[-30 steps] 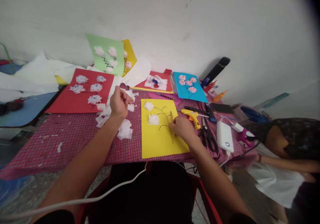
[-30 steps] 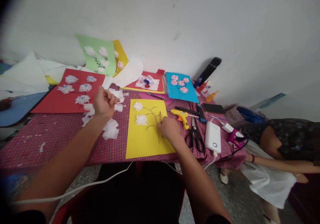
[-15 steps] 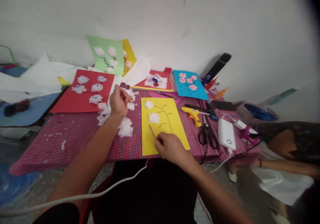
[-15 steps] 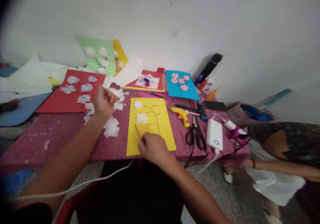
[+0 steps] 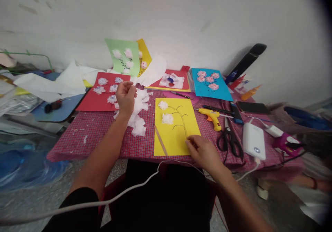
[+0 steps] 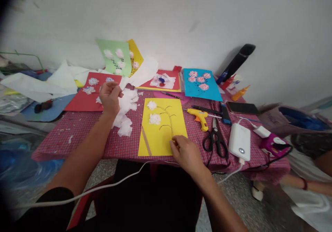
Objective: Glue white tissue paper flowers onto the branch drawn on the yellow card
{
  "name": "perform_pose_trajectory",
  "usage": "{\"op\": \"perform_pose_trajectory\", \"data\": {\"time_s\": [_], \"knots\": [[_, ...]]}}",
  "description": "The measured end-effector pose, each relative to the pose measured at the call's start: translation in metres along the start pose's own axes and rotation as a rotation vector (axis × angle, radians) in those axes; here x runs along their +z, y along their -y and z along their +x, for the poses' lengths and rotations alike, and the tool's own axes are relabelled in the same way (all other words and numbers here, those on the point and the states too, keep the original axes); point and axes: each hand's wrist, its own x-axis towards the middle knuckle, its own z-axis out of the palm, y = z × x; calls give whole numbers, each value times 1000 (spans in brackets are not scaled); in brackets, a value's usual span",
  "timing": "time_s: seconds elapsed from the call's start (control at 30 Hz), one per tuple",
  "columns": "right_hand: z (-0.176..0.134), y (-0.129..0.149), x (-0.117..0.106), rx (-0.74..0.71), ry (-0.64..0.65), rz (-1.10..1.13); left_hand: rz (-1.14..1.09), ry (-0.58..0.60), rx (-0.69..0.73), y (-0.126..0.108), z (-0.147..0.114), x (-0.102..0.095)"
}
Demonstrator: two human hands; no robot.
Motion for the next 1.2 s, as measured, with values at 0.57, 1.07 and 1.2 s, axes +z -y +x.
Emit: {"op": "perform_pose_trajectory", "data": {"time_s": [0.57, 1.07, 1.2], "knots": [[-25, -15, 11, -153, 1, -301, 1168, 744, 375, -43, -115, -108], [-23, -26, 31, -91, -260, -172, 1231, 643, 337, -43, -109, -86], [-22, -24, 30, -95, -268, -182, 1112, 579, 275, -41, -96, -71]]}}
